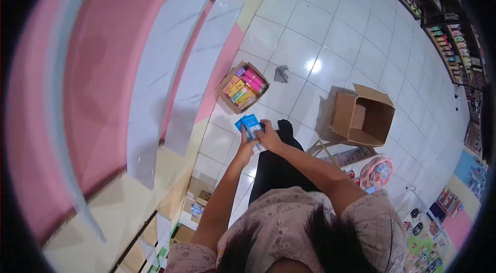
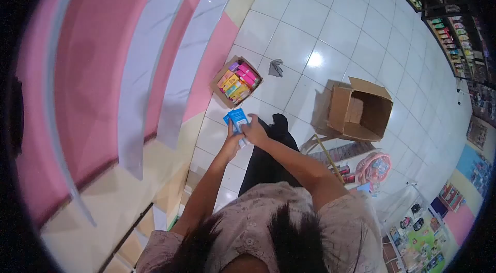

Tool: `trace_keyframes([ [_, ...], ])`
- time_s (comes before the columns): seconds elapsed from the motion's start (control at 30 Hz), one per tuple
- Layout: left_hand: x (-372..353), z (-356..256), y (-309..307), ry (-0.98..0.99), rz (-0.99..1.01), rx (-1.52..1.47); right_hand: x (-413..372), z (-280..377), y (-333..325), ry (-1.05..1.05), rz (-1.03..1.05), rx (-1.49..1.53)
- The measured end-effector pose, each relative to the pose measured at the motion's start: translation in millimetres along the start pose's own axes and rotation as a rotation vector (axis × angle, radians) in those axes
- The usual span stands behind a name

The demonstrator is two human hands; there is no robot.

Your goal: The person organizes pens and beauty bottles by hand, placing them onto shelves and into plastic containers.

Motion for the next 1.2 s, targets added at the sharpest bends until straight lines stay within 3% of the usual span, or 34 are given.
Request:
trace_keyframes([
  [0.13, 112, 20, -49, -0.081, -0.142, 0.114, 84, -24, -6, 0.077, 0.022, -0.13],
  [0.23, 212, 20, -91, 0.235, -0.21, 0.402, 150, -61, 6, 0.084, 0.067, -0.156],
  [0.27, 233, 13, -92, 0.284, -0.257, 0.509, 174, -66, 8, -0.016, -0.001, -0.15],
  [0.33, 267, -1, -88, 0.399, -0.309, 0.482, 221, -75, 11, -0.213, -0.145, -0.14],
  [0.47, 349, 3, -100, 0.413, -0.263, 0.386, 301, -105, 34, -0.006, 0.042, -0.443],
  [0.53, 379, 13, -108, 0.437, -0.165, 0.251, 327, -104, 37, -0.068, -0.024, -0.546],
  [0.63, 426, 47, -151, 0.491, -0.264, 0.348, 358, -124, 56, -0.165, -0.048, -0.684],
  [0.77, 456, 74, -149, 0.345, -0.28, 1.112, 371, -138, 70, -0.227, -0.005, -0.841],
  [0.8, 453, 72, -144, 0.409, -0.279, 1.168, 370, -138, 69, -0.249, -0.03, -0.834],
  [0.9, 451, 80, -143, 0.206, -0.339, 1.336, 367, -137, 66, -0.302, -0.092, -0.822],
  [1.0, 441, 63, -131, 0.233, -0.435, 1.398, 368, -139, 68, -0.303, -0.103, -0.798],
  [1.1, 428, 43, -110, 0.305, -0.334, 1.42, 367, -135, 61, -0.215, -0.054, -0.722],
  [1.2, 422, 43, -105, 0.138, -0.24, 1.606, 348, -130, 49, -0.112, 0.001, -0.653],
])
Point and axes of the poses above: each hand's wrist, its own x-axis towards the middle knuckle, its own y-axis out of the palm, z = x × y, the point moved 9 cm from there along x, towards the middle knuckle, and after that the axes turned 7 degrees about -x, right-handed, at the moved point
